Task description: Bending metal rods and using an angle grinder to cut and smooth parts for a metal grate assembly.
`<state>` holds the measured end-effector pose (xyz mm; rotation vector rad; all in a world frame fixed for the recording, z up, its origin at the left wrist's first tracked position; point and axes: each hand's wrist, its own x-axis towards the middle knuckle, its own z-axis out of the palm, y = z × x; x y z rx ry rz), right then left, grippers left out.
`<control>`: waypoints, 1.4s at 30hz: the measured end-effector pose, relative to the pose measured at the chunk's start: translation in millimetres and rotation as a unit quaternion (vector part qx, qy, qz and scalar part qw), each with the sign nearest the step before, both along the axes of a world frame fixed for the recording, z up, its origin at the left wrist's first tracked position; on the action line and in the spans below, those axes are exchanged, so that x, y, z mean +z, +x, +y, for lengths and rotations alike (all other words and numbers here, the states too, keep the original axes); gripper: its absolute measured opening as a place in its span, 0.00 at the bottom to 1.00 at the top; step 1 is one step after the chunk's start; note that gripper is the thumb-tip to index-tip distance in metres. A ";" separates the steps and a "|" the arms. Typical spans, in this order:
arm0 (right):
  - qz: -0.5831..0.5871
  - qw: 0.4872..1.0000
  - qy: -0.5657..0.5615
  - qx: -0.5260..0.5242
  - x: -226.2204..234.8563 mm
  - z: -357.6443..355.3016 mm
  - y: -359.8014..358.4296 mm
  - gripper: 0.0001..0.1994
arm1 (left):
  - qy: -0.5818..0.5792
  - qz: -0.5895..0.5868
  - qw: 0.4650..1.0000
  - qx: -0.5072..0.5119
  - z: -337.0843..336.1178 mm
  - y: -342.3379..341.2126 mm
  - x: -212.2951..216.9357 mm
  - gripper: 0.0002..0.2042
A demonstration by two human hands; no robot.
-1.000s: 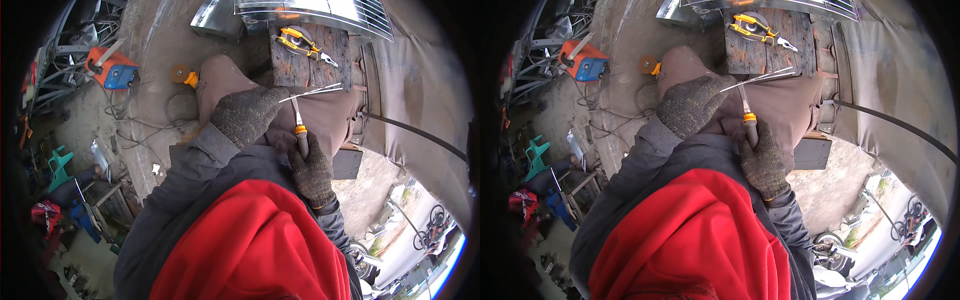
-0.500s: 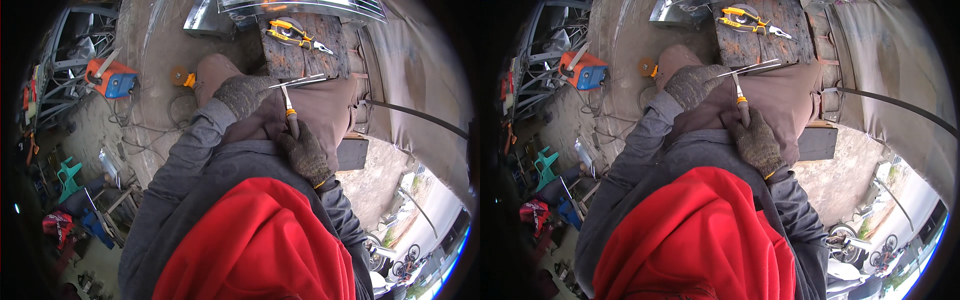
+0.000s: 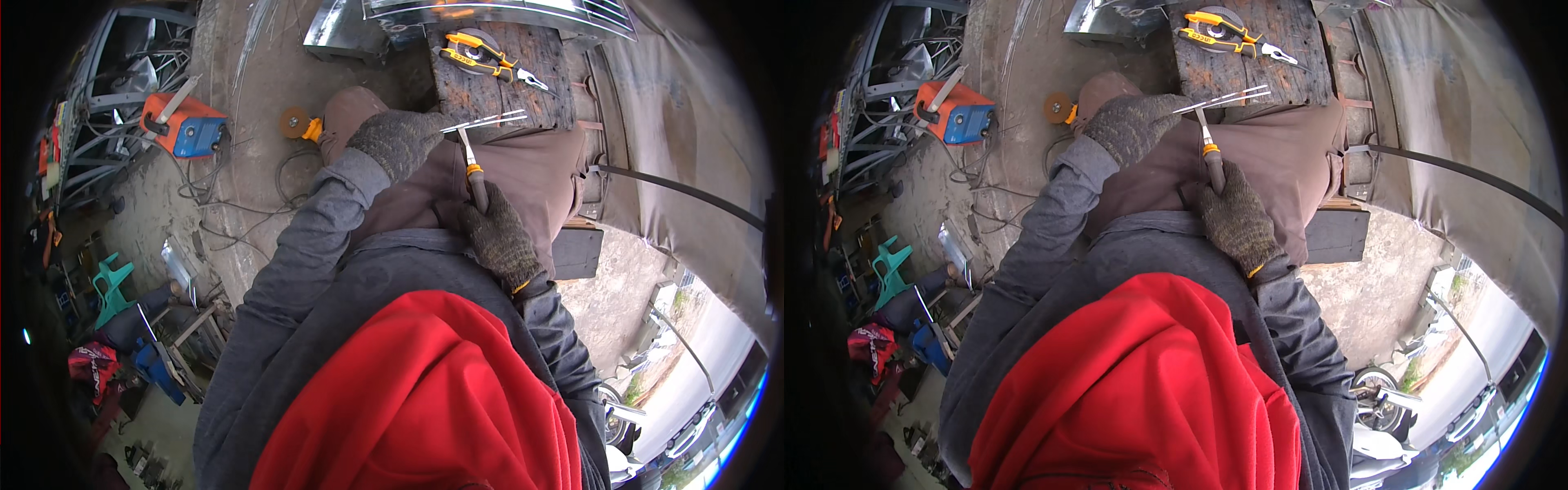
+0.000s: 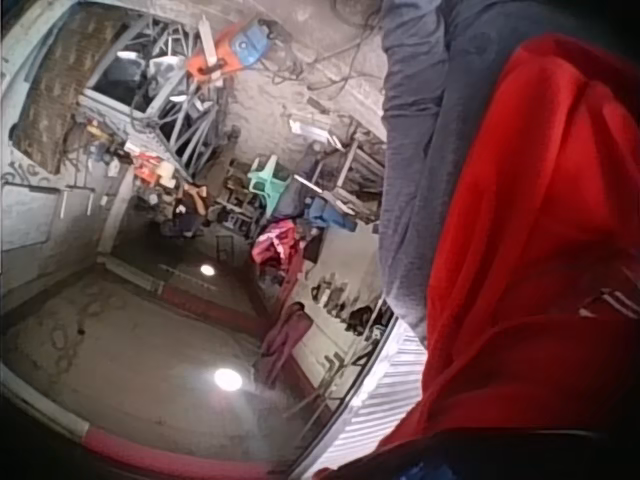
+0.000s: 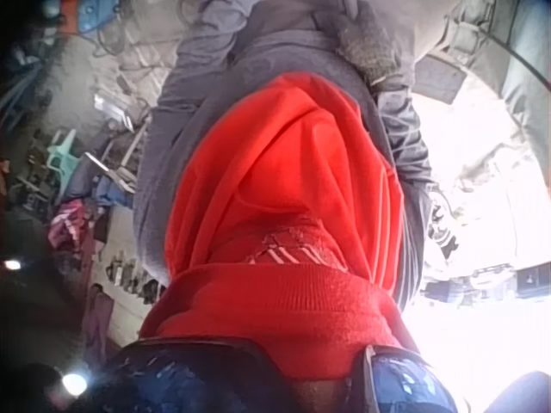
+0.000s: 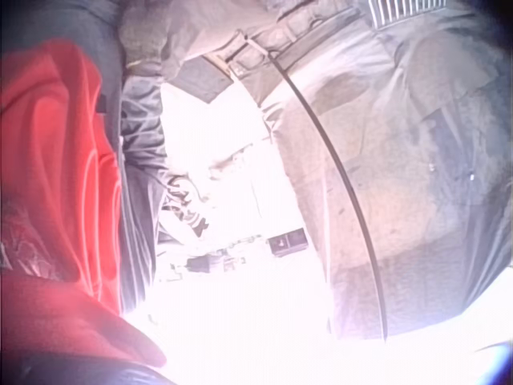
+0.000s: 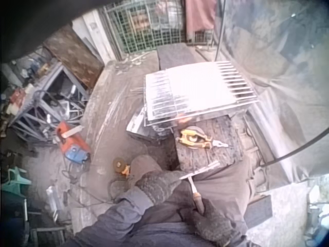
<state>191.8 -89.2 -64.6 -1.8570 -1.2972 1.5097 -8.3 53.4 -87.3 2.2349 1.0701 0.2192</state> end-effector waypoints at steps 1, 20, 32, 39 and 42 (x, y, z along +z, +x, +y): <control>0.009 1.000 -0.009 -0.007 -4.0 -0.6 -0.1 0.22 | -0.009 0.003 1.000 0.002 1.5 0.0 -2.7 0.14; 0.000 0.998 -0.045 0.048 19.6 17.8 -8.1 0.23 | 0.012 0.013 1.000 0.018 5.5 -10.9 -12.1 0.14; 0.070 0.993 -0.091 -0.013 2.8 14.3 -7.1 0.23 | 0.029 -0.019 0.999 -0.002 4.0 -19.3 -23.6 0.14; -0.016 0.998 0.000 0.062 0.3 15.4 -9.5 0.25 | -0.005 -0.012 1.000 0.003 5.7 -20.4 -34.3 0.15; 0.041 0.999 -0.005 0.010 -2.0 15.5 -16.6 0.27 | -0.009 0.086 0.996 -0.021 9.4 -35.4 -39.5 0.15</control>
